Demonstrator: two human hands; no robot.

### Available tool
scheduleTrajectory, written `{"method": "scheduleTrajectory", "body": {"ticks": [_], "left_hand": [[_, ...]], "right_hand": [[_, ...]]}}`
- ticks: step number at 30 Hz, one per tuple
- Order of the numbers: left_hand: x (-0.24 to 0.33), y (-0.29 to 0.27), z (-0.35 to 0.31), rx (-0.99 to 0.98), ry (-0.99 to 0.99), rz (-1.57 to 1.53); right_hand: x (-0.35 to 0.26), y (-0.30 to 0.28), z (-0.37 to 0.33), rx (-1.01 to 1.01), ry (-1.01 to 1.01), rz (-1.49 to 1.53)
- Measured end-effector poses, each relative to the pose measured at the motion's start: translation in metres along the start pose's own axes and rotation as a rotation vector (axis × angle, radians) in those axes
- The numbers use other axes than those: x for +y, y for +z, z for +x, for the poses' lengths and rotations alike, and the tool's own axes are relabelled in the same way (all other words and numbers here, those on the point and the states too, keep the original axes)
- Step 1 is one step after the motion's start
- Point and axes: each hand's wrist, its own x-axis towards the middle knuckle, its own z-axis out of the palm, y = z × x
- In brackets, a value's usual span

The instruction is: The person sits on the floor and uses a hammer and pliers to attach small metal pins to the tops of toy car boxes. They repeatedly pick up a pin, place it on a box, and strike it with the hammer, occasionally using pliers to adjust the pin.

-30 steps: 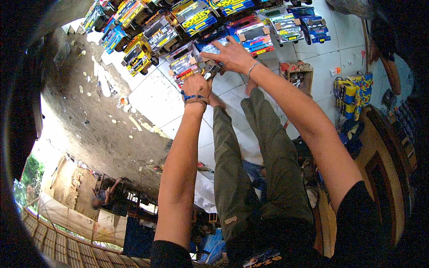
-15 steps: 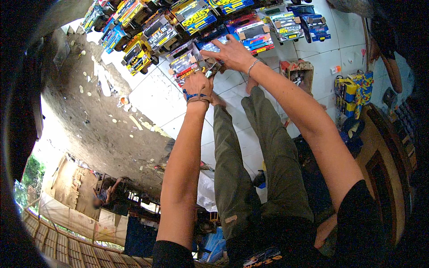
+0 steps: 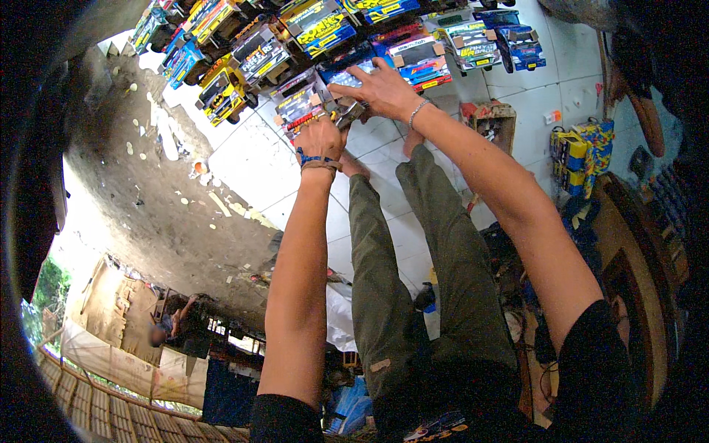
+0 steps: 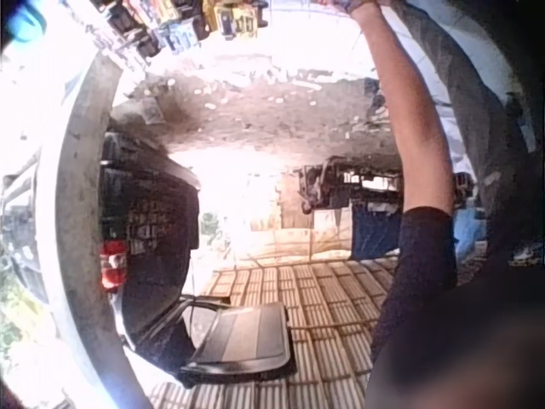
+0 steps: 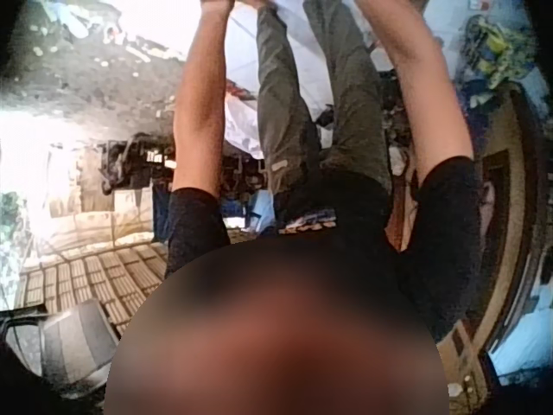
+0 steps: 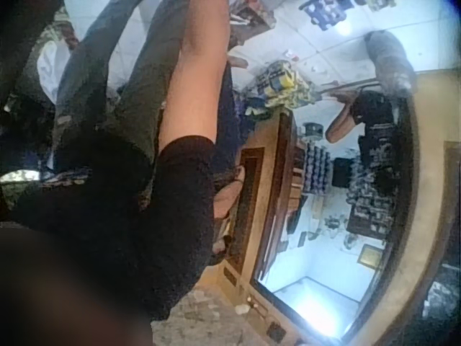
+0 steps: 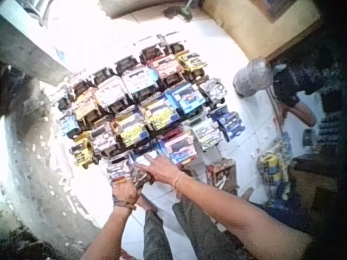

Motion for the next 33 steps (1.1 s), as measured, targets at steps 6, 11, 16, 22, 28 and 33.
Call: {"method": "scheduleTrajectory", "body": {"ticks": [6,11,16,22,28,33], "left_hand": [[-0.004,0.002,0.007,-0.008,0.015,0.044],[-0.001,-0.006,-0.012,-0.03,0.035,0.053],[0.01,-0.013,-0.044,-0.056,0.071,0.009],[0.047,-0.023,-0.035,-0.066,0.094,-0.102],[0.101,-0.031,0.001,-0.032,0.115,-0.059],[0.136,-0.033,0.027,-0.038,0.124,-0.087]], "right_hand": [[0.001,0.0,0.001,0.068,-0.025,-0.038],[0.0,-0.01,0.002,-0.204,0.014,0.038],[0.01,-0.031,-0.012,-0.116,0.12,0.127],[0.065,-0.055,-0.061,-0.093,0.255,0.011],[0.113,-0.067,-0.102,-0.103,0.277,-0.079],[0.126,-0.057,-0.105,-0.083,0.212,-0.029]]}}
